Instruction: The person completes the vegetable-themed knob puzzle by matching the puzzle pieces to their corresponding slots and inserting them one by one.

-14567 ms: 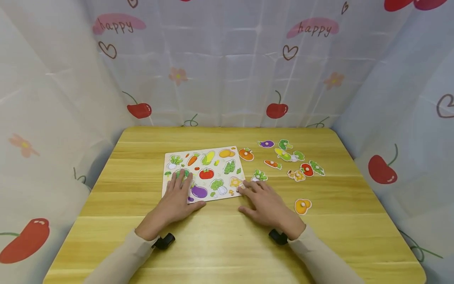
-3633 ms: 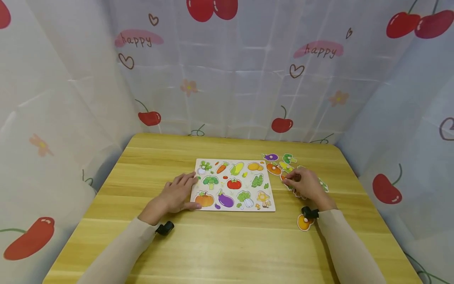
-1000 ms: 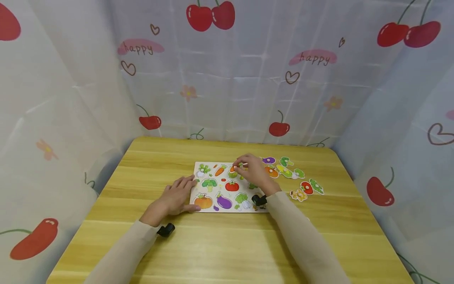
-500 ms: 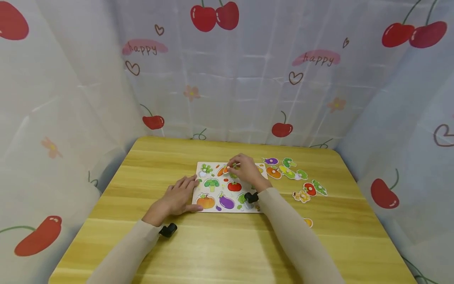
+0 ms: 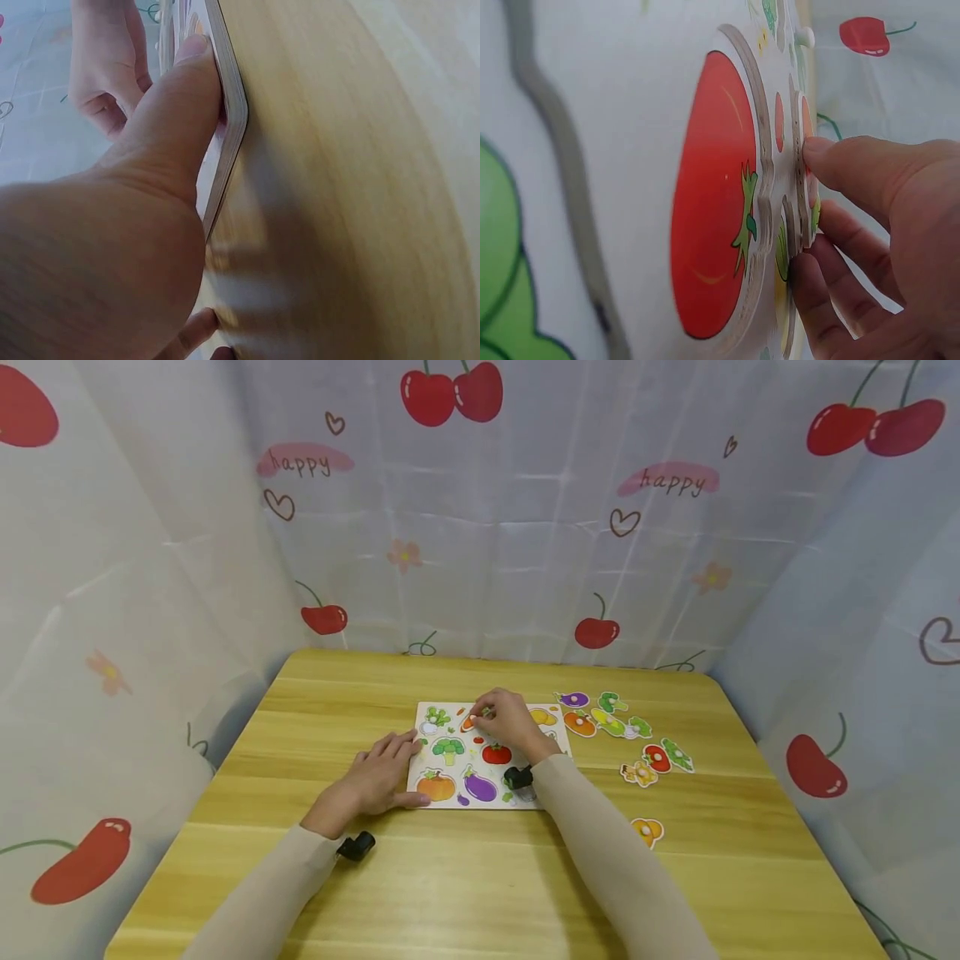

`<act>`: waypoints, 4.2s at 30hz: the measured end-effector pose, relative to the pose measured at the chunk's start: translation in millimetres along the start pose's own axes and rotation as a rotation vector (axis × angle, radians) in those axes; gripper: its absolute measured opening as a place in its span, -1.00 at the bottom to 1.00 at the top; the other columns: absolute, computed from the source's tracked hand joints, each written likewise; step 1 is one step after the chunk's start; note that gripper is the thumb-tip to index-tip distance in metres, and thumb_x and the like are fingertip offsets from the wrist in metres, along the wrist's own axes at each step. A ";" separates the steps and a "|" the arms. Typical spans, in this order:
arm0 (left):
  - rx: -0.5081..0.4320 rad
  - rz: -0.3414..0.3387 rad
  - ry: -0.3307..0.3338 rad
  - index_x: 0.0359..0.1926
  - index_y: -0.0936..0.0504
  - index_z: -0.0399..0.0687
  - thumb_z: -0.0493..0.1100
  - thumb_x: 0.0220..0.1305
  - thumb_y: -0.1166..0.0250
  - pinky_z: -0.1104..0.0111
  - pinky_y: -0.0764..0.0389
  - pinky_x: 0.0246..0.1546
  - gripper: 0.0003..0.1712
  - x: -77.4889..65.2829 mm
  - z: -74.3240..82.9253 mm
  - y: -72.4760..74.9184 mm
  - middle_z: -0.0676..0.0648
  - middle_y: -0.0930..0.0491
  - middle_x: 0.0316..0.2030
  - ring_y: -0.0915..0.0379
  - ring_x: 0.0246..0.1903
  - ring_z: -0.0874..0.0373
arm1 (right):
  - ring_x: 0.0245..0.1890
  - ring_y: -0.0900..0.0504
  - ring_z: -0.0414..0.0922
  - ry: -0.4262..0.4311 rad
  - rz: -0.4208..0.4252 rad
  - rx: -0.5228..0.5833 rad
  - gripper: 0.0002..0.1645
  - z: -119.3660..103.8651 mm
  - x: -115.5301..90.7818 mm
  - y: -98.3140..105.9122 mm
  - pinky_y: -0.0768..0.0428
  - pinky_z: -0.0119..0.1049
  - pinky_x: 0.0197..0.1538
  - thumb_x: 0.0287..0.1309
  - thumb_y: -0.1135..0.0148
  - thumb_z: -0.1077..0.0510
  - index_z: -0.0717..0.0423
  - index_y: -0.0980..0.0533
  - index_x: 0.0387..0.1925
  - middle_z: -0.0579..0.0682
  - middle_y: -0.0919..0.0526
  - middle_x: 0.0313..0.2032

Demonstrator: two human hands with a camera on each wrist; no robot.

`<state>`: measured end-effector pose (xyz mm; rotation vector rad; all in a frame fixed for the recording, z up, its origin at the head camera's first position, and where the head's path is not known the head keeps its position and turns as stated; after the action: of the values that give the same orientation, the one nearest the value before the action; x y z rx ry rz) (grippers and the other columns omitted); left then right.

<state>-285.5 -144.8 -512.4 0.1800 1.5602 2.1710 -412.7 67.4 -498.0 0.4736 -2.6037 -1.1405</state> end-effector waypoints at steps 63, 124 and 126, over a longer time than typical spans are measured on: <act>-0.004 -0.011 -0.003 0.86 -0.15 -0.22 0.38 0.61 -0.45 -0.60 -0.30 0.61 0.20 -1.8 -0.8 0.5 -0.27 0.05 0.92 0.08 0.85 -0.53 | 0.37 -0.76 0.13 0.044 -0.059 -0.031 -0.76 -7.9 -5.8 9.7 -0.76 0.11 0.49 0.60 -0.52 0.16 0.09 -0.88 0.17 0.07 -0.79 0.32; -0.007 -0.008 -0.005 0.86 -0.14 -0.24 0.40 0.60 -0.45 -0.62 -0.29 0.60 0.23 -3.3 0.6 -0.9 -0.29 0.04 0.91 0.07 0.85 -0.53 | 0.34 -0.66 0.43 -0.124 0.078 -0.159 -0.36 158.1 -109.4 163.7 -0.65 0.46 0.44 0.51 -0.63 0.02 0.21 -0.71 0.46 0.41 -0.66 0.36; -0.013 -0.006 -0.006 0.86 -0.14 -0.24 0.40 0.60 -0.45 -0.62 -0.29 0.60 0.23 -3.1 0.5 -0.8 -0.29 0.04 0.91 0.07 0.84 -0.54 | 0.33 -0.67 0.41 -0.124 0.080 -0.165 -0.37 161.5 -107.5 163.4 -0.63 0.46 0.46 0.52 -0.63 0.03 0.22 -0.71 0.46 0.40 -0.67 0.35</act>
<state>-282.4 -145.5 -512.5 0.1774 1.5417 2.1735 -403.8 320.8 -493.8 0.2688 -2.5755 -1.3840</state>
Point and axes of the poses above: each hand's wrist, its own x-axis towards the middle knuckle, its own y-axis out of the back of the hand, z = x × y, the point moved 9 cm from there along x, towards the middle knuckle
